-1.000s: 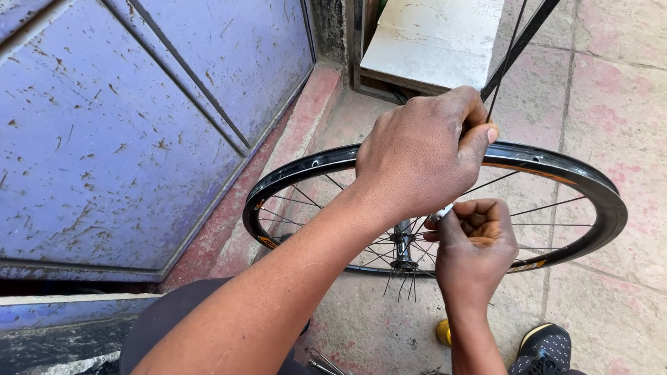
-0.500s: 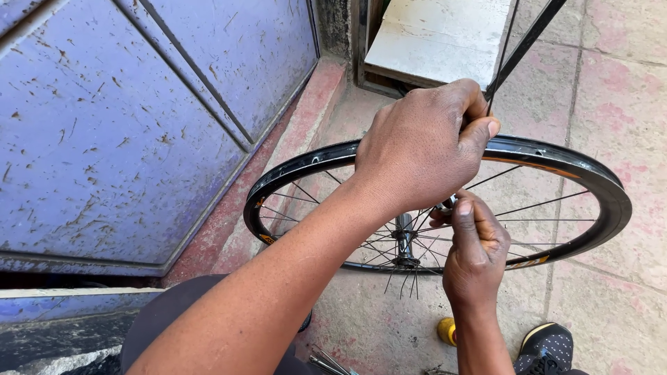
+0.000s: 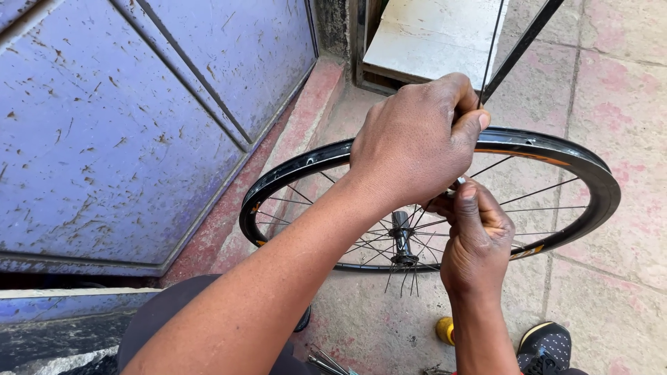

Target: Repairing a bicycle wheel by inserting spokes into the hub and rim and tightening them using a spoke wrench.

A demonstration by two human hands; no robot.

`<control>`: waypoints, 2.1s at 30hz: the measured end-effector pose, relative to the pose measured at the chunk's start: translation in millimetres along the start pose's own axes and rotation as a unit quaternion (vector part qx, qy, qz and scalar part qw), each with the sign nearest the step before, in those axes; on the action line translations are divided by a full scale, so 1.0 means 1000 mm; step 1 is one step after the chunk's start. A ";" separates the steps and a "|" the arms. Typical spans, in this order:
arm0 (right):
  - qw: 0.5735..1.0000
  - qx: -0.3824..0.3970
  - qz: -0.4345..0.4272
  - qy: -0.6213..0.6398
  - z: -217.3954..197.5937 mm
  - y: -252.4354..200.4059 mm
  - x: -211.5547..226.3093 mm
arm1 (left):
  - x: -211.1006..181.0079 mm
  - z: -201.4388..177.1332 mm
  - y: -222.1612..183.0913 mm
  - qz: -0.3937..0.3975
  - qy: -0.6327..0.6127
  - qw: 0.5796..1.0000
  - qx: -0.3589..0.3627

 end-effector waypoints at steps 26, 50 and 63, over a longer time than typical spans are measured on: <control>0.988 -0.114 -0.106 0.022 0.022 0.002 0.014 | -0.011 -0.001 -0.005 -0.017 -0.019 0.999 0.040; 0.988 0.047 0.116 -0.088 -0.026 -0.009 0.058 | -0.003 -0.004 -0.008 0.068 -0.036 0.997 -0.025; 0.883 0.090 -0.189 -0.419 -0.018 0.040 0.147 | -0.023 0.000 -0.019 0.113 -0.025 0.991 0.070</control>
Point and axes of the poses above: each hand's wrist, its own y-axis towards the middle knuckle, its own z-axis out of the palm, x = y × z, the point moved 3 cm from there along y, towards the middle knuckle, and after that the axes turned 3 degrees about z, right-handed, at the moved point
